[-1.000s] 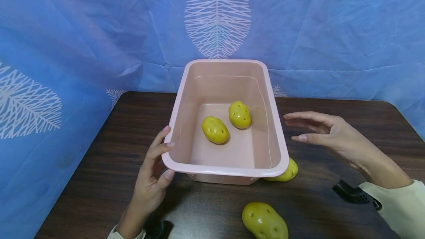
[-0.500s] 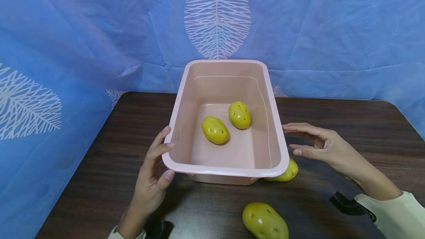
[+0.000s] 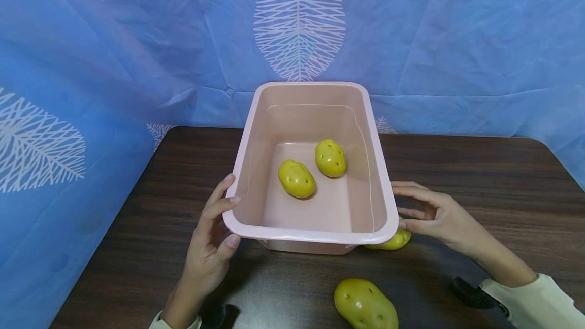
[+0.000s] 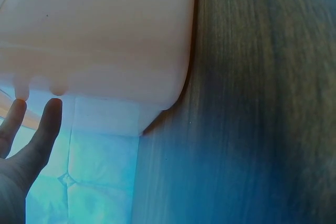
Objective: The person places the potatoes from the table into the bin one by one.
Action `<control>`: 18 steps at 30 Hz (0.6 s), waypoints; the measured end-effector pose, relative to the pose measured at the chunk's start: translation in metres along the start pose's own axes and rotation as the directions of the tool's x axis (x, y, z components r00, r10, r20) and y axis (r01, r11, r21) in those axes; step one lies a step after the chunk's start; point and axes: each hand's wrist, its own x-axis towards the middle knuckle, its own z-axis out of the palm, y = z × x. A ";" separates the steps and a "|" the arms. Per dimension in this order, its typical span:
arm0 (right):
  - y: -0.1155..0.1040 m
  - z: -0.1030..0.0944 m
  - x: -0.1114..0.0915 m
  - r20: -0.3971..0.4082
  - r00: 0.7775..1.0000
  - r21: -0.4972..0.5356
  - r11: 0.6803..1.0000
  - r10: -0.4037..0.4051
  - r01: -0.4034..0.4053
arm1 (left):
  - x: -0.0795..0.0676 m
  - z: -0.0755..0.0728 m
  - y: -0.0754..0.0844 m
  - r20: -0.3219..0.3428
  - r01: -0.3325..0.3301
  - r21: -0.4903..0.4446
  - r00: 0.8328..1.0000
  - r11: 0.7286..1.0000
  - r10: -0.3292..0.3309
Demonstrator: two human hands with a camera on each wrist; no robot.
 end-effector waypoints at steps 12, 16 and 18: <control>0.014 0.020 -0.009 -0.069 0.997 -0.143 0.990 -0.025 0.015 | -0.003 -0.004 0.001 -0.005 -0.030 -0.001 1.000 1.000 0.030; 0.017 0.026 -0.011 -0.067 0.997 -0.165 0.986 -0.044 0.032 | -0.004 -0.006 0.000 -0.002 -0.038 -0.009 0.999 0.999 0.038; 0.018 0.030 -0.011 -0.065 0.996 -0.187 0.981 -0.055 0.041 | -0.004 -0.007 0.000 0.001 -0.042 -0.012 0.999 0.999 0.042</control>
